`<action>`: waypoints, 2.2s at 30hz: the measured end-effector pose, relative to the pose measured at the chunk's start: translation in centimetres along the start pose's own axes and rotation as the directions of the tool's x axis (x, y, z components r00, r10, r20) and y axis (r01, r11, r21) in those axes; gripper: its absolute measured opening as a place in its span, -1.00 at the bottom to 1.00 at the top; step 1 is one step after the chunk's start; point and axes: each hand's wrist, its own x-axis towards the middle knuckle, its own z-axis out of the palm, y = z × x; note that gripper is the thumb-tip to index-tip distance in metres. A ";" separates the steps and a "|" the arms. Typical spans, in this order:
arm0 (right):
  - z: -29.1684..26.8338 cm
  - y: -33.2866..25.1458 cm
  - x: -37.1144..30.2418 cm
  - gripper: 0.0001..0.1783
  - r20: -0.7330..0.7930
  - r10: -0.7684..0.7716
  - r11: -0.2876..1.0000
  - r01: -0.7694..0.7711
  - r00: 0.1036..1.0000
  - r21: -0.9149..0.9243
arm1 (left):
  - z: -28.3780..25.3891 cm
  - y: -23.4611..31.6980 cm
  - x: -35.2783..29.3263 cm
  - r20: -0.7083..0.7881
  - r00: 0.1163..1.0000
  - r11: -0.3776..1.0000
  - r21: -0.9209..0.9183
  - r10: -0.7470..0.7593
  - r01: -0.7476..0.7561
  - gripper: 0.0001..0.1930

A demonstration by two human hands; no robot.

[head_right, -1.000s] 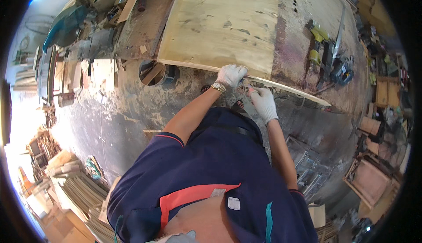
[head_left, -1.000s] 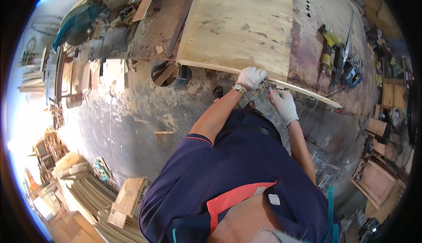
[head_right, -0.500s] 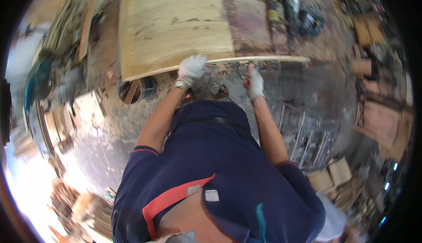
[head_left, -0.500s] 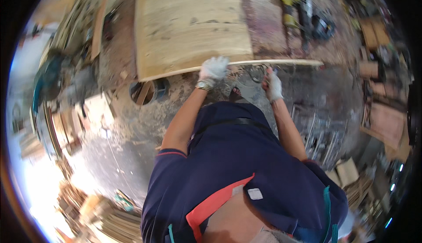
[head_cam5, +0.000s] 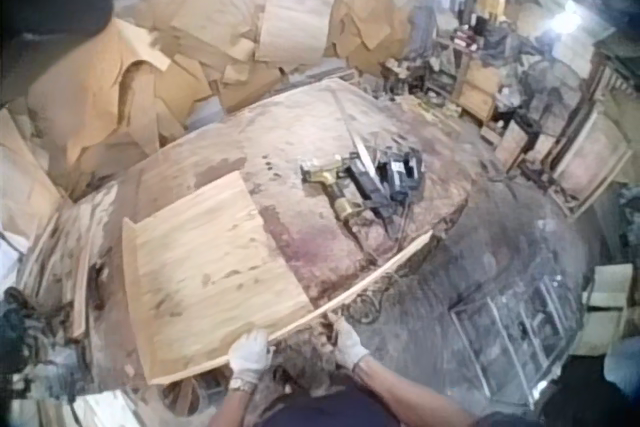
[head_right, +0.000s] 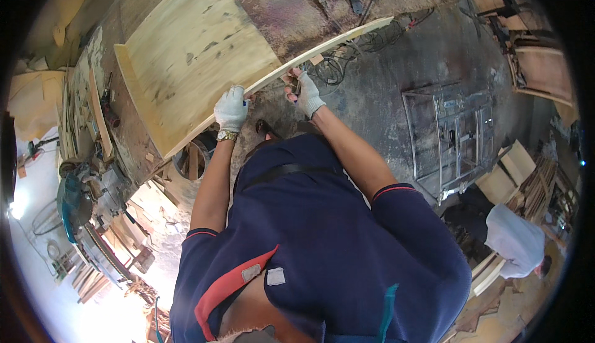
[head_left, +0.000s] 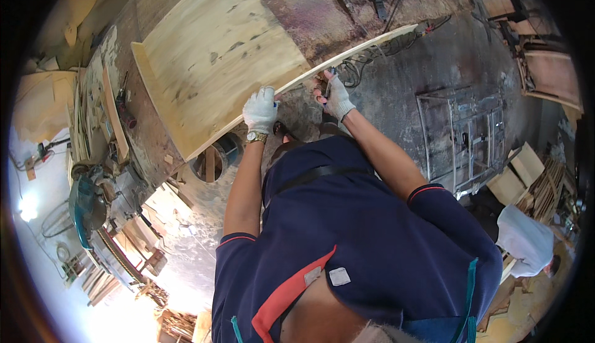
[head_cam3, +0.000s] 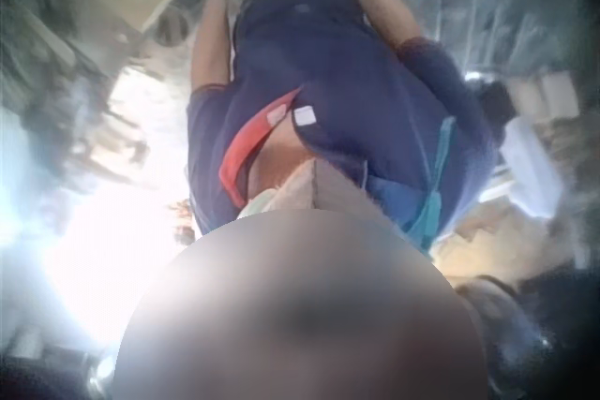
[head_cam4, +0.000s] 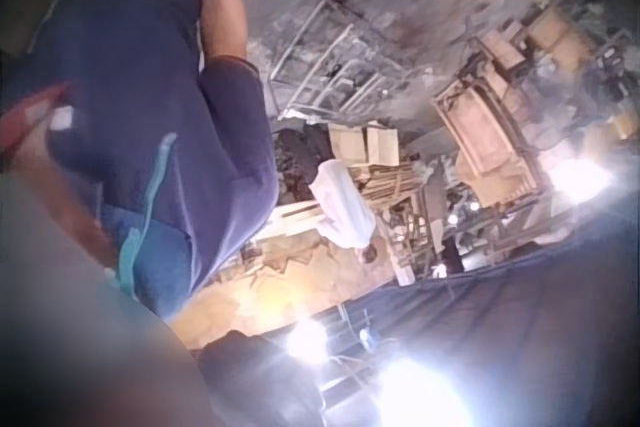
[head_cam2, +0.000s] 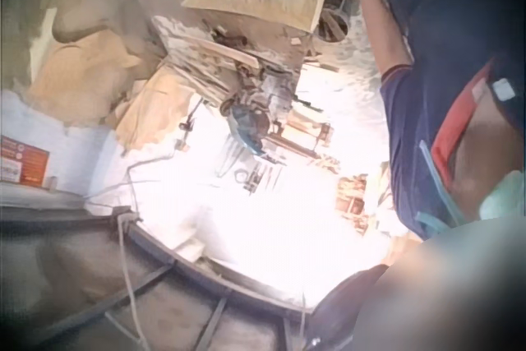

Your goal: The person assembles a wooden frame by positioning thin wooden strips along the edges of a plywood panel, using a nail gun to fasten them. They measure and cut additional strips with a miter saw, then attach them to the panel to form a rectangular frame.

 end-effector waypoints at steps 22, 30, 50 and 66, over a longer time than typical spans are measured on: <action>-5.6 0.8 3.3 -0.58 0.357 -0.515 0.197 0.513 0.779 -0.835 | -0.5 0.3 0.2 0.000 0.999 0.997 0.072 0.040 -0.040 -0.74; -4.9 0.3 3.3 -0.64 0.318 -0.415 0.244 0.441 0.852 -0.864 | -0.7 0.5 0.0 -0.006 0.999 0.998 0.060 0.033 -0.033 -0.77; -4.9 -0.2 2.3 -0.70 0.373 -0.454 0.255 0.519 0.809 -0.816 | -0.5 0.4 -0.1 0.021 1.000 0.996 0.090 0.014 -0.016 -0.71; -6.3 1.6 3.8 -0.66 0.437 -0.487 0.218 0.590 0.757 -0.778 | -0.6 0.6 0.0 0.020 1.000 0.996 0.093 -0.007 0.005 -0.75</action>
